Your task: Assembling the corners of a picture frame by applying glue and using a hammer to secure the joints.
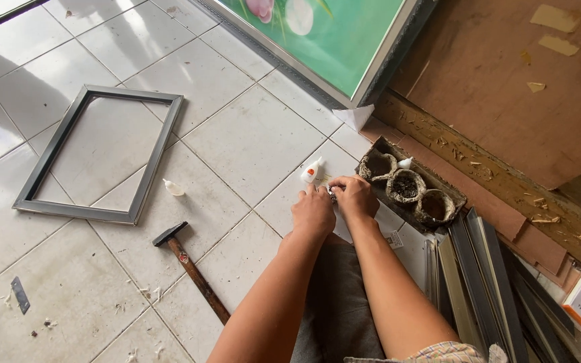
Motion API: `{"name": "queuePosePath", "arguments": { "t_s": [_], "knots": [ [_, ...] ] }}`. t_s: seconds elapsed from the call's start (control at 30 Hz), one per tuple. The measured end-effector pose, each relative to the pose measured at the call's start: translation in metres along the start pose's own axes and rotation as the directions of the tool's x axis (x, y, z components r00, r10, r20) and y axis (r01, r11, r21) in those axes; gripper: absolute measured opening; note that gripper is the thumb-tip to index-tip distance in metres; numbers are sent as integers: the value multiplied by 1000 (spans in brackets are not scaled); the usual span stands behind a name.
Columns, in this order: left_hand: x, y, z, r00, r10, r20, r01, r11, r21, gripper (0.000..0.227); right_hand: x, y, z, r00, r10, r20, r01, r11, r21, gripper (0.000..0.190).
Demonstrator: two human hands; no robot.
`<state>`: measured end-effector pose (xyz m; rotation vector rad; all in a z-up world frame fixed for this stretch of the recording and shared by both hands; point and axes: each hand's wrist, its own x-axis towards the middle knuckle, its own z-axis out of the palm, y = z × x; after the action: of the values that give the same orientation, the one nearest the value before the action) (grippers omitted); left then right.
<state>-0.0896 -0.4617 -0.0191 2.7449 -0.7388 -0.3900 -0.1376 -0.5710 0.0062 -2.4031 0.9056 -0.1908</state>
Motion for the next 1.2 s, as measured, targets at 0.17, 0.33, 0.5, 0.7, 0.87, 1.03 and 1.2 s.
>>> {"name": "queuePosePath", "arguments": {
  "t_s": [0.17,0.33,0.5,0.7,0.87,1.03,1.2],
  "knots": [
    [-4,-3,-2,1000,2,28,-1,1000,-20,37,11,18,19,993,76,-88,-71,996,55,16],
    [6,-13,9,999,-4,40,7,998,-65,41,9,22,17,952,179,-250,-54,898,437,8],
    [6,-14,7,999,-3,48,6,997,-74,43,-7,4,5,944,312,-104,-129,642,756,15],
    [-4,-8,-14,997,-7,71,14,996,-87,44,-3,10,20,957,285,-54,-118,552,825,16],
    [-4,-7,-13,998,-6,57,11,996,-91,44,-2,10,15,970,235,-67,-104,647,756,18],
    [-4,-7,-13,998,-14,65,20,995,-93,45,8,39,35,975,97,-200,-32,951,308,20],
    [-3,-8,-11,999,-14,49,18,997,-81,43,14,32,44,992,86,-90,-84,996,29,13]
  ]
}}
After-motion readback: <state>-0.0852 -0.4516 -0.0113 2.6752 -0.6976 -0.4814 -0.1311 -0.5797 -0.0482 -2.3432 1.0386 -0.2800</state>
